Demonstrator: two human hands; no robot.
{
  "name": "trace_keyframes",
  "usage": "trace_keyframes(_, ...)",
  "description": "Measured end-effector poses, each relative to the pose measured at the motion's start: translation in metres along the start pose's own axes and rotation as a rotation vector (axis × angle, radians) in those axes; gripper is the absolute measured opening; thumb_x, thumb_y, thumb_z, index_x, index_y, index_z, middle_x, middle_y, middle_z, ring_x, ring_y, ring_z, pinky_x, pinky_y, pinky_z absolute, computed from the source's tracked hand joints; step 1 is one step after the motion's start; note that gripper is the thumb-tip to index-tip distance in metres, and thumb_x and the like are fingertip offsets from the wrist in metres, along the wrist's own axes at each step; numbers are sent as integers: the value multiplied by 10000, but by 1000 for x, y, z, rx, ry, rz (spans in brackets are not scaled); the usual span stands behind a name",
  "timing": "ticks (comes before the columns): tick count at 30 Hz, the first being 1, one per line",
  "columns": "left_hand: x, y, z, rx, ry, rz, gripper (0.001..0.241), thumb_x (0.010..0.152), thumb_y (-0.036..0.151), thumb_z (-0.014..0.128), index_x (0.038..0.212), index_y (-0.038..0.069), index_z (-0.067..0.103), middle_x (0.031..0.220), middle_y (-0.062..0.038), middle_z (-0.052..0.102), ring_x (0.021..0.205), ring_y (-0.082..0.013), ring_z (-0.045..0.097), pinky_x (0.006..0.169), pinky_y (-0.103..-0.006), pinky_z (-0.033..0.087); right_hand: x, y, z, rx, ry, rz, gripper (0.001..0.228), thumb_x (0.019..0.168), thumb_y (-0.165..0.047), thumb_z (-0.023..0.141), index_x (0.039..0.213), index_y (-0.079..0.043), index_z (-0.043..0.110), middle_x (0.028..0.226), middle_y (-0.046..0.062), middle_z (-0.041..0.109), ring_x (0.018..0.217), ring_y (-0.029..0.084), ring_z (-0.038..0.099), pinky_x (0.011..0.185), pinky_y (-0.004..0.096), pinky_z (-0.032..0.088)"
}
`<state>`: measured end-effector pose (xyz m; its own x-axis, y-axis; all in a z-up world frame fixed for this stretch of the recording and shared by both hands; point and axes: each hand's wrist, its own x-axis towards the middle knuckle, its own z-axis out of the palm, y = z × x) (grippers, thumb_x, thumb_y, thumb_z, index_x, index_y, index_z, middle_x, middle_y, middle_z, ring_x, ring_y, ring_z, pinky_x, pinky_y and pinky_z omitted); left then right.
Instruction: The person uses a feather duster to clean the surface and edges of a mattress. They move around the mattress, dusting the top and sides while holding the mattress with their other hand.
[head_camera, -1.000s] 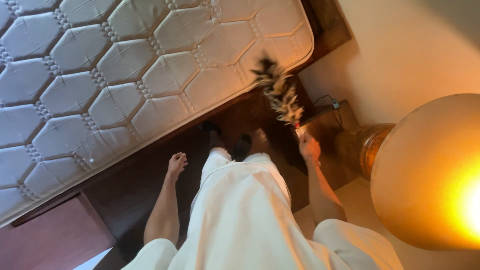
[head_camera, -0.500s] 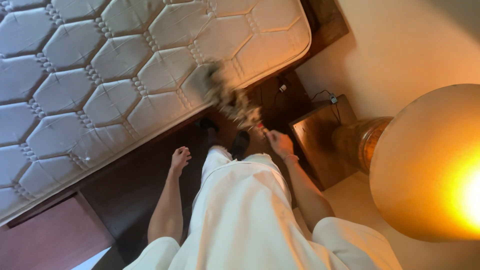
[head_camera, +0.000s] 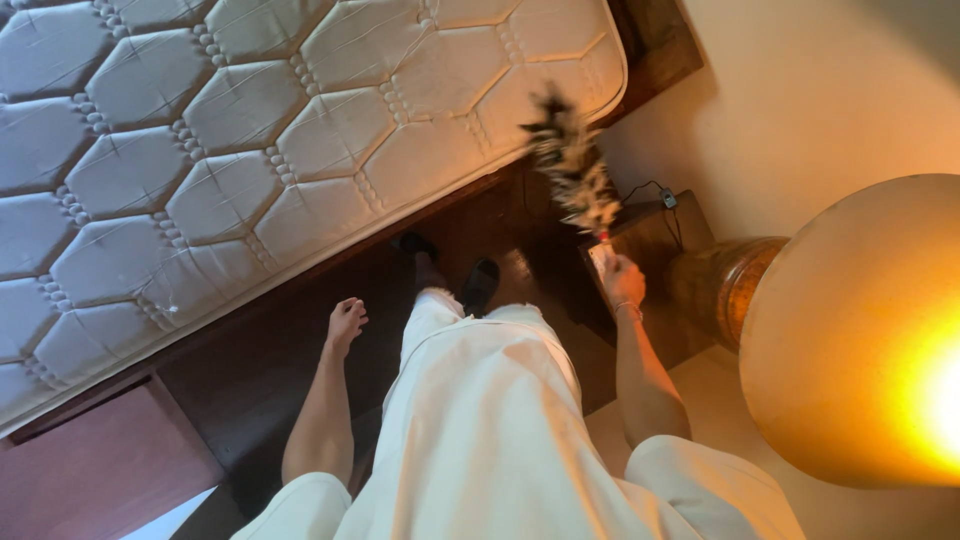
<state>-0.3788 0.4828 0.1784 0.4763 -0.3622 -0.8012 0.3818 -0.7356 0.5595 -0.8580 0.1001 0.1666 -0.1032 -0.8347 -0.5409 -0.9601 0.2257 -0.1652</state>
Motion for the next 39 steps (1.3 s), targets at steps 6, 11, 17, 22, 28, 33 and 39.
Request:
trace_keyframes(6, -5, 7, 10, 22, 15, -19, 605, 1041, 356, 614, 1495, -3, 441, 1341, -336, 594, 1241, -458, 594, 1060, -670, 408, 11, -5, -1, 333, 302, 168, 346, 1038, -487, 490, 956, -260, 737, 955, 88, 765, 1012, 357, 723, 907, 483, 575)
trace_keyframes(11, 4, 4, 20, 40, 37, -14, 588, 1042, 386, 621, 1473, 14, 477, 1297, -295, 641, 1198, -411, 641, 1004, -595, 489, -13, -44, 19, 507, 183, -152, 374, 1085, -339, 419, 1006, -135, 722, 1086, 248, 726, 1097, 471, 665, 968, 539, 531)
trace_keyframes(17, 22, -13, 27, 27, 61, -8, 583, 1021, 404, 625, 1458, 40, 494, 1257, -262, 671, 1152, -377, 680, 921, -520, 548, -42, -78, 101, 443, -237, -421, 200, 1001, -273, 606, 963, -208, 792, 1063, 105, 760, 1101, 308, 691, 979, 460, 548)
trace_keyframes(22, 23, -27, 32, 13, 52, -13, 594, 1024, 433, 635, 1465, 59, 500, 1247, -240, 682, 1144, -351, 685, 931, -515, 541, -126, -154, 32, 67, -548, -640, 352, 1013, -396, 534, 1113, -163, 778, 1157, 166, 746, 1153, 403, 666, 1031, 518, 520)
trace_keyframes(28, 0, -24, 25, -34, 88, -34, 608, 1023, 421, 636, 1470, 35, 491, 1251, -237, 676, 1157, -362, 676, 970, -552, 520, -74, -144, 36, 167, -411, -584, 254, 954, -337, 634, 1095, -203, 798, 1124, 83, 764, 1141, 335, 677, 1024, 474, 534)
trace_keyframes(33, -2, -38, 13, -59, 128, -29, 612, 1016, 418, 647, 1457, 20, 499, 1194, -199, 689, 1084, -311, 706, 905, -491, 552, 44, -81, 78, 586, -62, -437, 187, 1017, -259, 605, 1036, -217, 786, 1115, 83, 744, 1155, 262, 662, 1048, 421, 512)
trace_keyframes(39, -18, -32, 15, -74, 119, -73, 629, 1025, 401, 620, 1494, 13, 463, 1302, -282, 644, 1210, -394, 644, 1005, -580, 492, 55, -67, 61, 915, 50, 124, 280, 1048, -379, 459, 890, -200, 606, 511, 74, 465, 355, 160, 457, 297, 237, 406)
